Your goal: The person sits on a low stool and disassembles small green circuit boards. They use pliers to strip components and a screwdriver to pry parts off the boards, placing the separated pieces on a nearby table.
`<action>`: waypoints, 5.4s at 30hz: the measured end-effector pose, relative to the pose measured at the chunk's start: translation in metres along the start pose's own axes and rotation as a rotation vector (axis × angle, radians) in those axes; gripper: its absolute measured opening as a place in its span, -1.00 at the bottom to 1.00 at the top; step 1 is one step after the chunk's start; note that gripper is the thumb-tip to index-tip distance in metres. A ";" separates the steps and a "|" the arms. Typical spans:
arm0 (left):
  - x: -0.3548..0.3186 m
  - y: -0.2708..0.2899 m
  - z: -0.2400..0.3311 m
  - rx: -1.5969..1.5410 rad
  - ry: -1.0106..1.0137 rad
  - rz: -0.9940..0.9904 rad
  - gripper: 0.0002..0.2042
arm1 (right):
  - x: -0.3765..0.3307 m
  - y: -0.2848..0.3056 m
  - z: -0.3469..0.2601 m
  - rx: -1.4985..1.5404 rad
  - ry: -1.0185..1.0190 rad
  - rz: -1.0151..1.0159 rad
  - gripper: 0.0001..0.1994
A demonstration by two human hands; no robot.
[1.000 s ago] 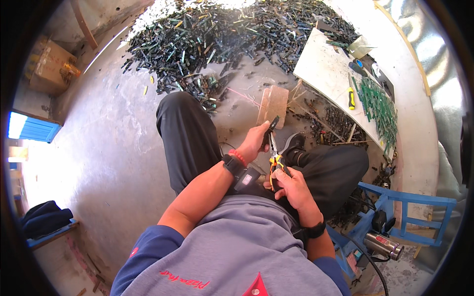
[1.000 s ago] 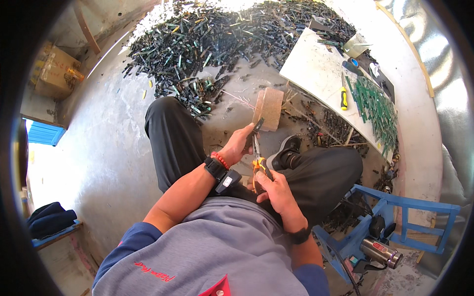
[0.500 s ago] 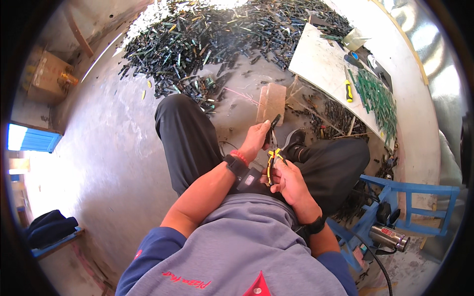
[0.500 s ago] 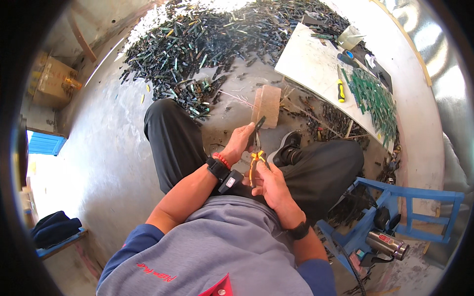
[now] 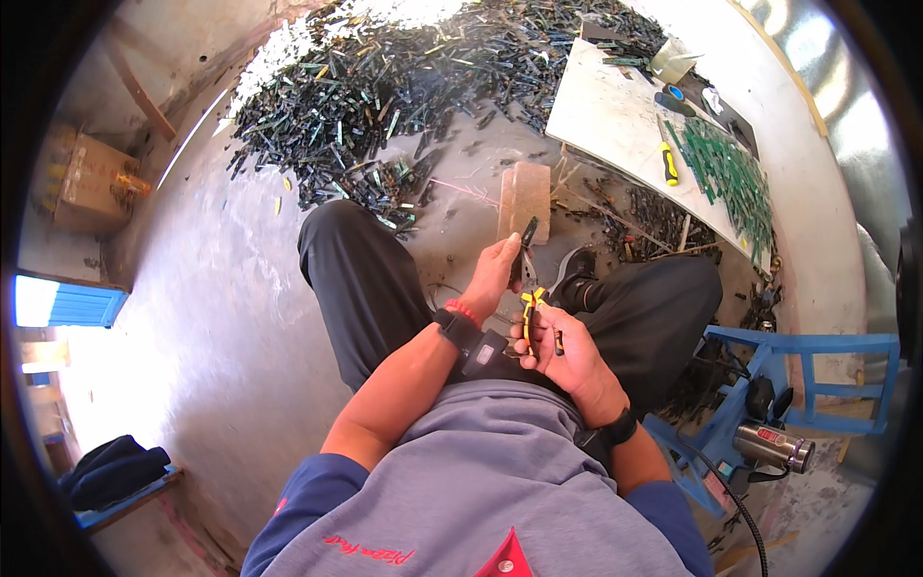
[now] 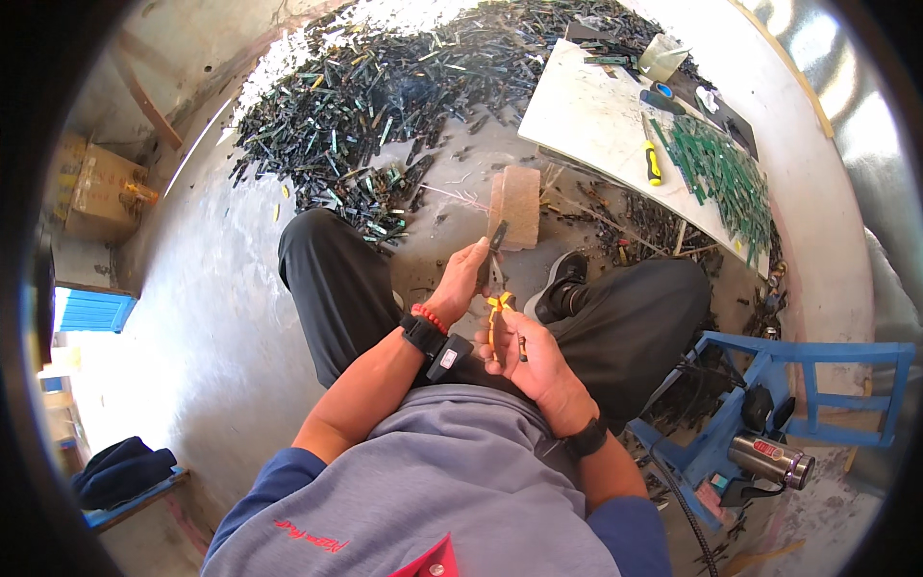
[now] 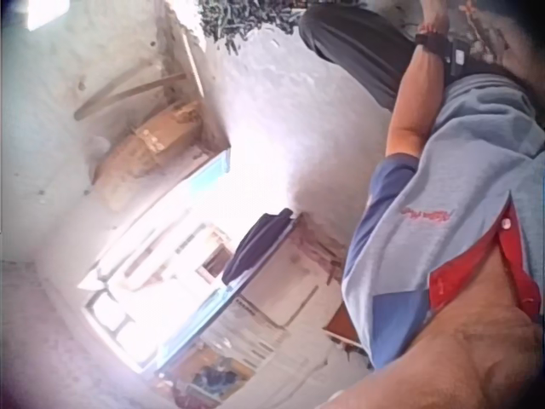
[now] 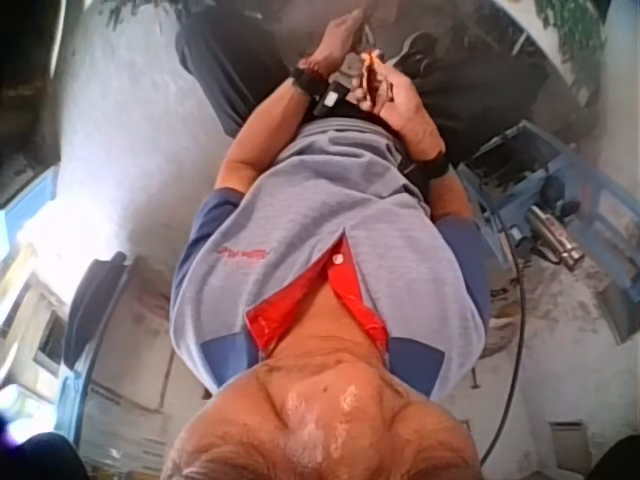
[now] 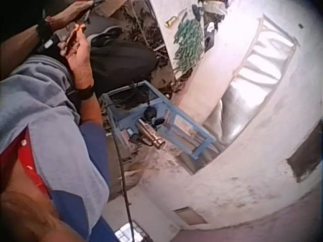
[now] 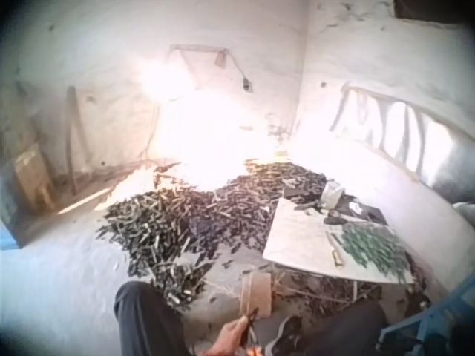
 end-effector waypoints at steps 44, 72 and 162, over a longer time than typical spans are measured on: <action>-0.013 -0.002 -0.007 0.364 0.088 -0.180 -0.40 | -0.049 -0.003 -0.083 -2.082 0.812 0.412 -0.75; -0.016 -0.036 0.005 -0.424 0.234 -0.441 -0.46 | -0.042 0.012 -0.057 -0.974 0.534 0.045 -0.76; -0.038 -0.043 -0.005 -0.076 0.325 -0.398 -0.47 | 0.015 0.010 -0.139 -0.510 0.719 0.276 -0.78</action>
Point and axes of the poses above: each hand's wrist, its own x-axis towards the middle knuckle, its own y-axis out of the back of the hand, z = x × y, the point moved 8 cm from there along x, towards the middle knuckle, and after that the axes turned 11 degrees about x, right-handed, at the moved point
